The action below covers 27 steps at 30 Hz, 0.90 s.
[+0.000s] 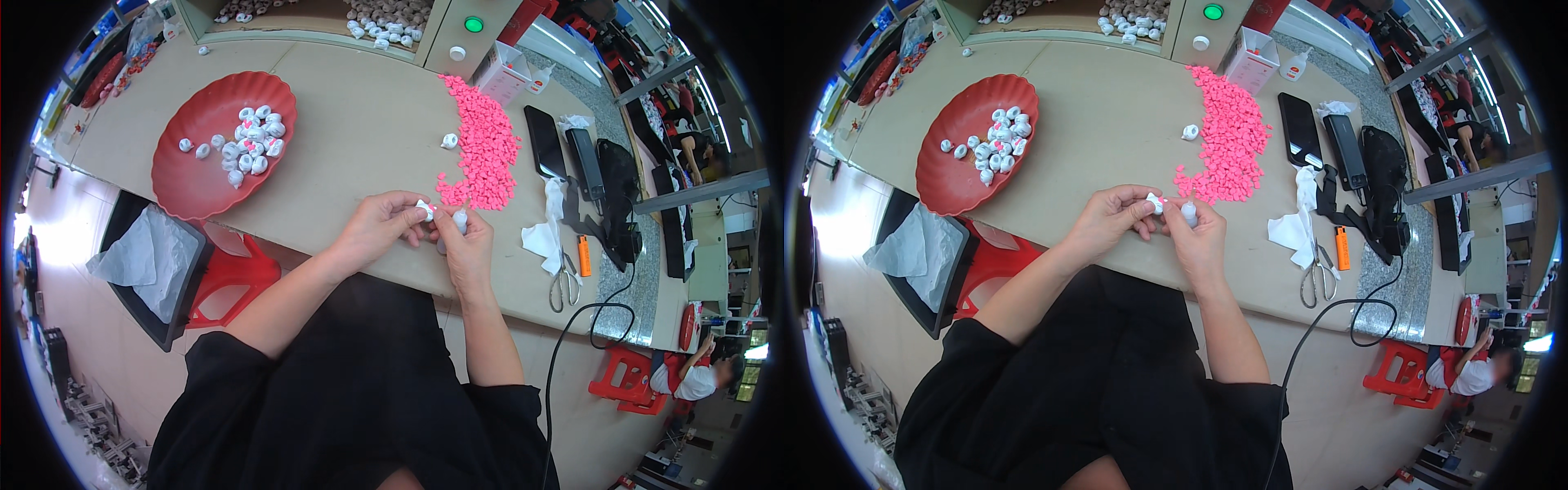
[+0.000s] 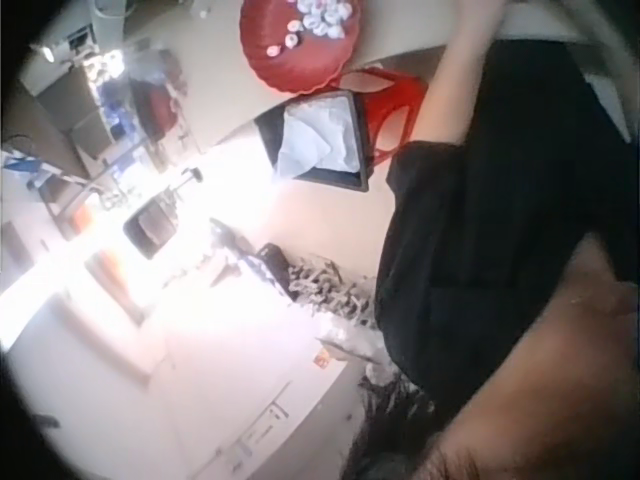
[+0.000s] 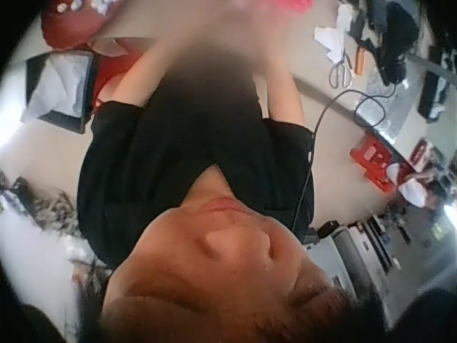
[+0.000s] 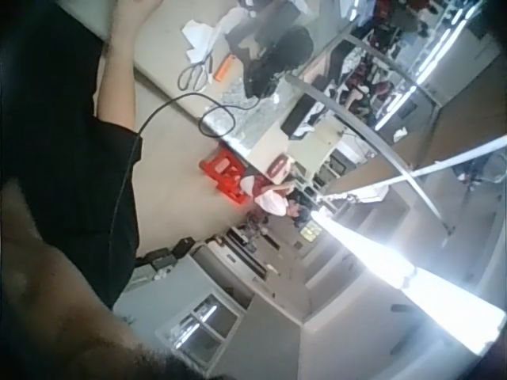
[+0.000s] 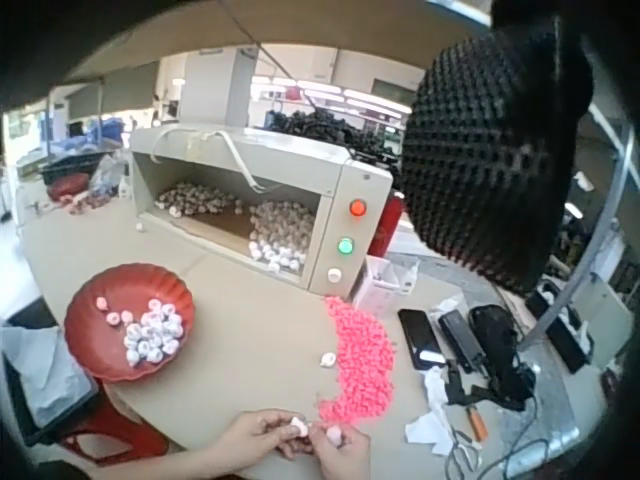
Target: The person applies a pink substance from a small squeeze bottle onto white spherical objects. They hold each object in their left hand and carefully apply the substance with their right hand, then place the finished items into a red bowl on the table.
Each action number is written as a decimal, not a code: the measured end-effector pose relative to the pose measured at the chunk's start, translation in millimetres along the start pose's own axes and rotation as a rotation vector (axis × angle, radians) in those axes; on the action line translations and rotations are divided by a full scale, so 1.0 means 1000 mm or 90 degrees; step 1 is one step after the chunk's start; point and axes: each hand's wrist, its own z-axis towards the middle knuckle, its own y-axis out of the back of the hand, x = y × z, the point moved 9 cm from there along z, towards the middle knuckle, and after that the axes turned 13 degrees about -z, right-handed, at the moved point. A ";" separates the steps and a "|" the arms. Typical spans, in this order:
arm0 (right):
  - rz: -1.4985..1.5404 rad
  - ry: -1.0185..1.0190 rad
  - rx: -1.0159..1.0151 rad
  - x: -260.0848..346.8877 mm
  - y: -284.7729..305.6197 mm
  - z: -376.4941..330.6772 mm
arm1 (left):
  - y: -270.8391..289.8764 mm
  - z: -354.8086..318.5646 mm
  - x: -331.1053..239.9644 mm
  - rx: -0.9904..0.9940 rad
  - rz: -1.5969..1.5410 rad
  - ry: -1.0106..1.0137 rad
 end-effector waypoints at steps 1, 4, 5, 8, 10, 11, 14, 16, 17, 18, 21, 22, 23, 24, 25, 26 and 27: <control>-0.021 0.032 -0.014 0.003 0.001 -0.001 | 0.000 0.001 0.000 0.002 -0.005 0.000; -0.079 0.122 -0.045 0.007 0.001 -0.005 | 0.000 -0.001 -0.003 0.001 -0.043 -0.008; -0.096 0.148 -0.049 0.008 0.002 -0.006 | 0.000 -0.001 -0.003 -0.008 -0.047 -0.001; -0.160 0.199 -0.061 0.022 -0.001 -0.010 | 0.000 0.000 -0.002 -0.028 -0.057 0.008; -0.182 0.214 -0.070 0.029 -0.002 -0.013 | 0.001 0.000 0.001 -0.028 -0.063 0.002; -0.179 0.217 -0.075 0.030 -0.002 -0.013 | 0.000 -0.001 0.000 -0.034 -0.063 0.003; -0.196 0.237 -0.081 0.033 -0.002 -0.014 | -0.002 -0.001 -0.002 -0.052 -0.065 0.005; -0.217 0.265 -0.081 0.035 -0.003 -0.015 | -0.001 -0.001 0.001 -0.059 -0.070 0.006; -0.228 0.284 -0.080 0.035 -0.004 -0.016 | -0.001 -0.001 0.002 -0.057 -0.075 0.002; -0.239 0.306 -0.080 0.037 -0.005 -0.017 | 0.000 -0.001 0.002 -0.053 -0.078 -0.005; -0.293 0.346 -0.078 0.044 -0.009 -0.020 | 0.002 -0.001 0.003 -0.048 -0.083 -0.024; -0.269 0.325 -0.073 0.042 -0.008 -0.018 | 0.002 -0.001 0.002 -0.046 -0.082 -0.032; -0.246 0.304 -0.067 0.039 -0.006 -0.017 | 0.000 -0.001 0.001 -0.041 -0.089 -0.045; -0.221 0.282 -0.061 0.036 -0.005 -0.015 | -0.002 -0.002 0.000 -0.035 -0.095 -0.058; -0.218 0.292 -0.063 0.037 -0.005 -0.014 | -0.003 -0.002 -0.001 -0.030 -0.101 -0.070; -0.215 0.302 -0.065 0.038 -0.004 -0.014 | -0.003 -0.002 -0.004 -0.027 -0.099 -0.069; -0.213 0.309 -0.067 0.038 -0.003 -0.014 | -0.003 -0.003 -0.005 -0.024 -0.097 -0.067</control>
